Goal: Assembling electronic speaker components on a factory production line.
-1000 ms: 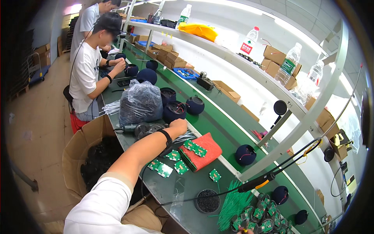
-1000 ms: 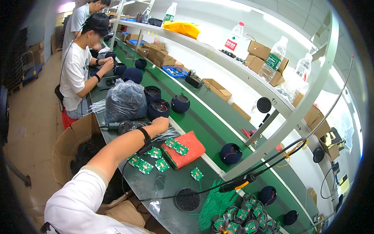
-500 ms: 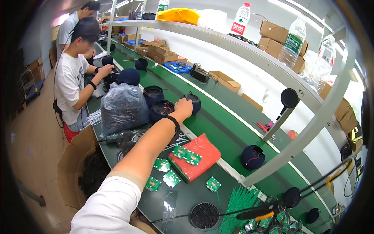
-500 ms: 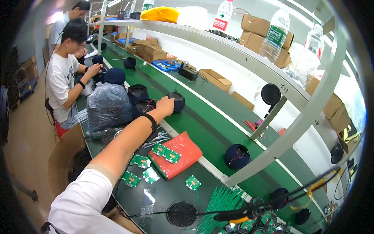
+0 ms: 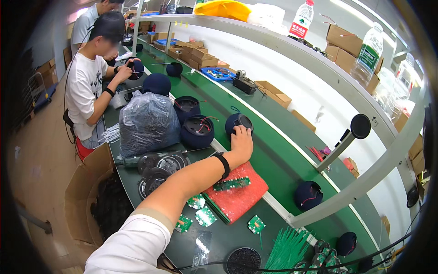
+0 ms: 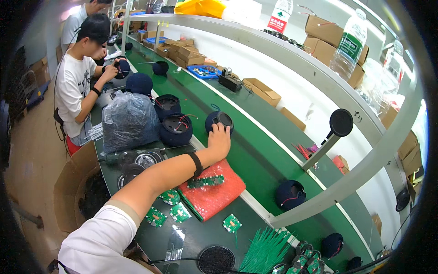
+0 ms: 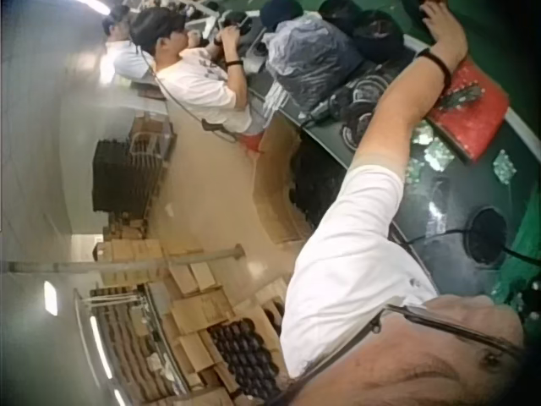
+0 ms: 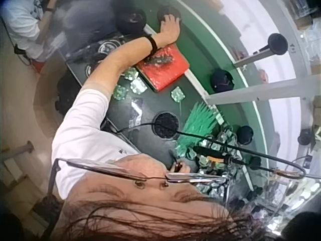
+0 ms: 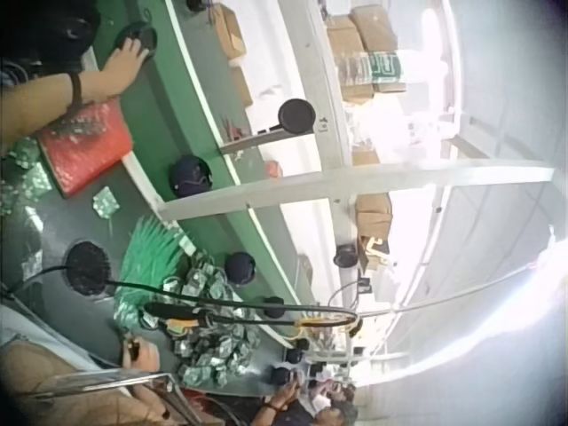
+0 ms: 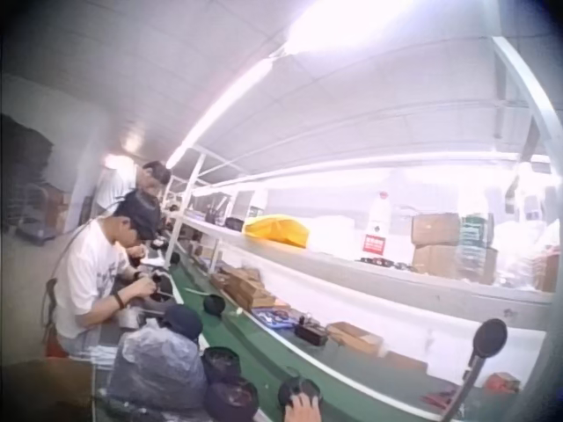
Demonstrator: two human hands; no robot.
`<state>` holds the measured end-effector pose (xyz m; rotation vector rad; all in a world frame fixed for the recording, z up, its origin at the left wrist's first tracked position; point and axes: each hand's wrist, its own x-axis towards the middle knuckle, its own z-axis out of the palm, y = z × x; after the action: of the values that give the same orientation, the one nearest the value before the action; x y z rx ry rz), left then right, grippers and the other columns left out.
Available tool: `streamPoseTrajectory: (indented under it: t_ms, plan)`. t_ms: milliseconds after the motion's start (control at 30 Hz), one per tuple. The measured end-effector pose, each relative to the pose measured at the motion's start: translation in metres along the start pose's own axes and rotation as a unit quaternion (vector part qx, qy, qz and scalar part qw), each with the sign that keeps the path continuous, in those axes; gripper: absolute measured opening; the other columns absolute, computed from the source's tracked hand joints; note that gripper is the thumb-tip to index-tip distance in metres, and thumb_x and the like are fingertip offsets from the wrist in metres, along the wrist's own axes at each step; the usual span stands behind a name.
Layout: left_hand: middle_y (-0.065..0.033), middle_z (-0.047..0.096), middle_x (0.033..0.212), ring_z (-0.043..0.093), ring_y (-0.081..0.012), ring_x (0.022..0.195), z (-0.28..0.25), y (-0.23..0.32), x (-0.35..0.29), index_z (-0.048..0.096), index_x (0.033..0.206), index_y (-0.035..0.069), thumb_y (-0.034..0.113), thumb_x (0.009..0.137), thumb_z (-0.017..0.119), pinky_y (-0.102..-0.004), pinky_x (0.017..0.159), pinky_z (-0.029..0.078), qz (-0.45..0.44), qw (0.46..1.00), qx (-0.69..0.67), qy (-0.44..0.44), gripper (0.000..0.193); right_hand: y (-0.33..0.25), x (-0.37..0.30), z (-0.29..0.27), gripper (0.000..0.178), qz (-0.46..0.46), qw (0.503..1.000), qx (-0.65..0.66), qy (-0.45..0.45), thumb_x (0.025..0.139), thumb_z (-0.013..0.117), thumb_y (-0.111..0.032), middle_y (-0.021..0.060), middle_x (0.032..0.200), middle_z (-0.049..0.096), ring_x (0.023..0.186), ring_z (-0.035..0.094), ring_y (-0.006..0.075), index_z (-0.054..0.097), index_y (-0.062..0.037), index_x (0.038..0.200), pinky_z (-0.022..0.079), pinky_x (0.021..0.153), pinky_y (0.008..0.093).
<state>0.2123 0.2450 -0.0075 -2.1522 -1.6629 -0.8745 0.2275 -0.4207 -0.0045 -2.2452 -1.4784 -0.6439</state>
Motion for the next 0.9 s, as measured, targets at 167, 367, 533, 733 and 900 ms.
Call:
streamPoseTrajectory:
  t_ms: [167, 367, 533, 733, 900]
  plan:
    - [-0.0242, 0.049, 0.137, 0.048, -0.0397, 0.122, -0.003, 0.005, -0.006, 0.060, 0.133, 0.002, 0.019, 0.101, 0.049, -0.0430, 0.088, 0.051, 0.035, 0.999, -0.034, -0.009, 0.038, 0.017, -0.019, 0.023, 0.030, -0.103, 0.989, -0.063, 0.088, 0.080, 0.080, -0.024, 0.0198, 0.079, 0.062, 0.070, 0.057, 0.0399, 0.070, -0.0008, 0.096, 0.048, 0.062, 0.0513]
    - [-0.0273, 0.046, 0.141, 0.049, -0.0409, 0.122, -0.010, -0.006, -0.017, 0.058, 0.127, -0.009, 0.015, 0.101, 0.049, -0.0431, 0.091, 0.053, 0.017, 0.990, -0.113, -0.082, 0.036, 0.001, -0.001, -0.006, 0.036, 0.046, 0.991, 0.051, -0.115, 0.079, 0.083, -0.022, 0.0225, 0.091, 0.064, 0.074, 0.059, 0.0403, 0.070, -0.0004, 0.105, 0.051, 0.071, 0.0498]
    - [-0.0293, 0.051, 0.126, 0.053, -0.0400, 0.118, -0.034, -0.029, -0.030, 0.057, 0.119, -0.007, 0.004, 0.087, 0.063, -0.0470, 0.093, 0.053, 0.110, 0.974, -0.159, -0.119, 0.035, -0.003, -0.014, 0.001, 0.036, 0.049, 0.998, 0.022, -0.031, 0.078, 0.083, -0.021, 0.0239, 0.094, 0.064, 0.077, 0.061, 0.0411, 0.069, 0.0000, 0.105, 0.052, 0.073, 0.0499]
    - [-0.0228, 0.056, 0.113, 0.060, -0.0395, 0.106, -0.050, -0.067, 0.019, 0.059, 0.107, -0.002, 0.006, 0.091, 0.056, -0.0474, 0.088, 0.056, 0.038, 0.980, -0.192, -0.043, 0.018, -0.014, 0.006, -0.012, 0.033, 0.018, 0.999, -0.003, -0.032, 0.079, 0.082, -0.017, 0.0235, 0.092, 0.062, 0.075, 0.061, 0.0392, 0.068, 0.0007, 0.103, 0.052, 0.068, 0.0472]
    - [-0.0202, 0.052, 0.138, 0.055, -0.0390, 0.125, -0.018, -0.086, 0.051, 0.059, 0.133, 0.017, 0.010, 0.079, 0.077, -0.0464, 0.105, 0.048, 0.065, 0.963, -0.219, -0.144, 0.057, -0.011, 0.008, -0.010, 0.029, 0.060, 0.996, 0.044, -0.056, 0.079, 0.080, -0.014, 0.0220, 0.086, 0.060, 0.071, 0.057, 0.0393, 0.067, 0.0011, 0.101, 0.050, 0.063, 0.0474]
